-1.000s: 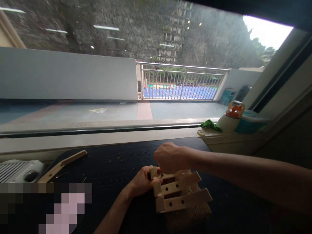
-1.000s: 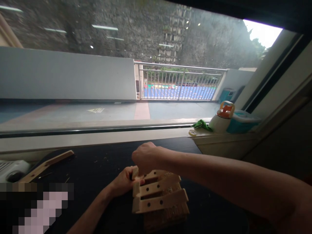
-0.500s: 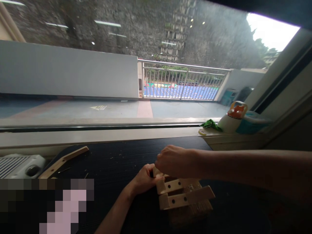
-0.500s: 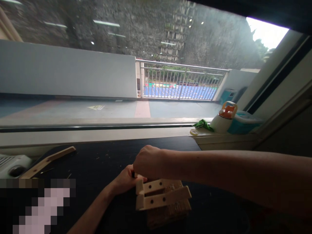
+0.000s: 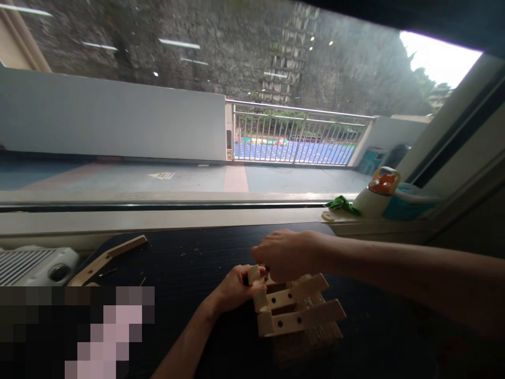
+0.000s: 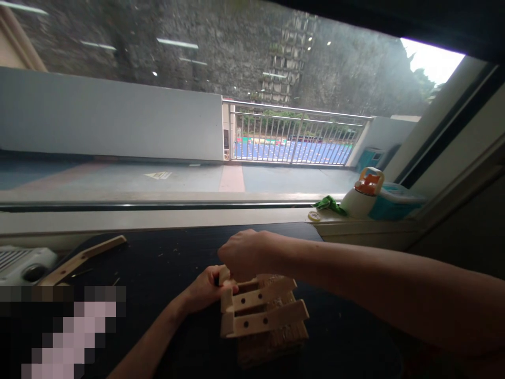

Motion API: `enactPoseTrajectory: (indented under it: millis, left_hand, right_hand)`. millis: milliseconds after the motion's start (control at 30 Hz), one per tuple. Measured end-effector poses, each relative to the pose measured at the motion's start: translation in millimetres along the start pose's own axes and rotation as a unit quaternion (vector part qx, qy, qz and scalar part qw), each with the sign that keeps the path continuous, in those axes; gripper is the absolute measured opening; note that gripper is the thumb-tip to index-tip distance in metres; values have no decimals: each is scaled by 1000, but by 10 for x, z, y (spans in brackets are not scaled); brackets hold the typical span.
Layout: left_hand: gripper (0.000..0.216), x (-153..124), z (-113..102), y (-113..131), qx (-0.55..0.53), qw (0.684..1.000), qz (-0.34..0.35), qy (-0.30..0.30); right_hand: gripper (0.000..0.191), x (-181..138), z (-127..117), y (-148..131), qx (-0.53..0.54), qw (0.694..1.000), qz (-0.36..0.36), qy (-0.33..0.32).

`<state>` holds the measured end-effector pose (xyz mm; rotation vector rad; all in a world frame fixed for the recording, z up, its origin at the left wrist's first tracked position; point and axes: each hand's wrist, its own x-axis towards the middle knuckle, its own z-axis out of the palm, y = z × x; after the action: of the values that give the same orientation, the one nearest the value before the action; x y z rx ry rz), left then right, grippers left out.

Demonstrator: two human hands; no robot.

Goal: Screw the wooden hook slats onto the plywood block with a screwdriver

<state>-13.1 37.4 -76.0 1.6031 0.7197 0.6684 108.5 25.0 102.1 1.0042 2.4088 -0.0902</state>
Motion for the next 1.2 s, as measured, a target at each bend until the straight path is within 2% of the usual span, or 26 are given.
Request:
enactPoseTrajectory:
  millis: [133,300,467,567,700,800,900,1033,1100,1200]
  left_hand:
    - [26,5,-6,-37,3,1000,1,4]
    - [26,7,-11,-66,8,1000,-10,1]
    - [20,1,-7,-14,10,1000,-15,1]
    - [20,-1,-7,10,10,1000,-12,2]
    - [24,-6,-7,-4,10,1000,-8,2]
    - [25,-11,-8,-30,5,1000,-7,-2]
    - [25,-11,-8,-57,2,1000,-9,-1]
    - [22,-8,-9,-75,0,1000,-15,-3]
    - [21,-7,-10,-68,-2,1000,-13,-3]
    - [19,-6,-11,-48,-5,1000,-8,1]
  right_hand:
    - [18,-87,-26,32,-39,999,-30,22]
    - [16,-78,94,45,-53,994,-66,67]
    - [13,-76,188,74,-33,996,-23,79]
    - [20,-68,177,78,-9,996,22,84]
    - [22,-48,113,41,-18,996,42,74]
    - [20,-61,85,25,-23,995,33,87]
    - [14,-84,104,32,-46,993,-20,109]
    - [7,-83,153,52,-53,991,-67,102]
    - [7,-72,168,63,-41,992,-66,102]
    - [13,-48,174,81,-15,995,-14,99]
